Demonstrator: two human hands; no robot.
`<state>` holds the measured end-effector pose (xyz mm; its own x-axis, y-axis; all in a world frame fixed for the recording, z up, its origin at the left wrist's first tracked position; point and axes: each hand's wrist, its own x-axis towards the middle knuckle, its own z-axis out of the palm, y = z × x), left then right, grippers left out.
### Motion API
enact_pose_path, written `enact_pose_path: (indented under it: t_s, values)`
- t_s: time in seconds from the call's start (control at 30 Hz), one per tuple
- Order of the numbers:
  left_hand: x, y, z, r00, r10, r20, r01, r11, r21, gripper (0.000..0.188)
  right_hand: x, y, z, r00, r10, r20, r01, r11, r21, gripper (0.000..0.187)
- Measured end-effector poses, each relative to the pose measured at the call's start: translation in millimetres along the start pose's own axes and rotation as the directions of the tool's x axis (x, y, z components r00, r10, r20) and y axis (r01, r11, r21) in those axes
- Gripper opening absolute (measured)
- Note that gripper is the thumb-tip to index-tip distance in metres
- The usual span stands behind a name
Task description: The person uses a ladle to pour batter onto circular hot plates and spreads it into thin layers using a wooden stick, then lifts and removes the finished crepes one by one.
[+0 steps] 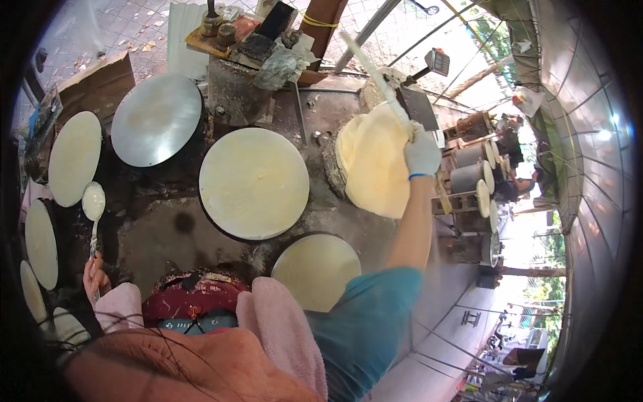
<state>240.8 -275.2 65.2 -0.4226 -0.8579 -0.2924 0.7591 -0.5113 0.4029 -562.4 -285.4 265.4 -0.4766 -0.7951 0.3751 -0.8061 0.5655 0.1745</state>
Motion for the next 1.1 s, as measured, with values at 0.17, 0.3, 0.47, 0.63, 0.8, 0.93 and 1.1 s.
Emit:
enact_pose_path:
  t_s: [0.17, 0.3, 0.47, 0.63, 0.8, 0.93, 1.1]
  values:
    - [-9.4, -15.2, 48.6, 0.972, 0.066, -0.227, -0.058, 0.998, 0.038, 0.036, 2.0, 17.3, -0.3, 0.997, 0.052, 0.064, -0.055, 0.997, 0.044, 0.038]
    - [3.2, -22.1, 52.9, 0.993, 0.034, -0.113, -0.027, 0.998, 0.064, 0.037, 49.4, 111.9, 11.8, 1.000, -0.023, 0.006, 0.022, 0.993, 0.117, 0.035]
    - [-0.9, -25.0, 67.2, 0.986, 0.034, -0.165, -0.034, 0.999, 0.005, 0.038, 46.9, 95.3, -34.2, 0.989, -0.017, -0.148, 0.009, 0.999, -0.052, 0.036]
    - [-8.0, -37.6, 80.2, 0.980, 0.071, -0.186, -0.068, 0.997, 0.020, 0.035, 3.5, 67.0, 30.2, 0.923, -0.261, -0.281, 0.187, 0.946, -0.264, 0.016]
    - [-12.7, -41.8, 70.4, 0.968, 0.085, -0.234, -0.081, 0.996, 0.027, 0.032, -61.8, 21.2, 169.7, 0.973, -0.208, -0.104, 0.176, 0.950, -0.257, 0.031]
    - [-26.5, -47.4, 80.1, 0.949, 0.119, -0.290, -0.130, 0.991, -0.018, 0.031, -101.7, 23.9, 252.7, 0.991, -0.129, -0.031, 0.125, 0.984, -0.125, 0.034]
    - [-58.6, -47.5, 89.0, 0.869, 0.197, -0.455, -0.211, 0.977, 0.021, 0.027, -103.6, 14.1, 256.4, 0.996, -0.011, 0.088, 0.017, 0.998, -0.060, 0.041]
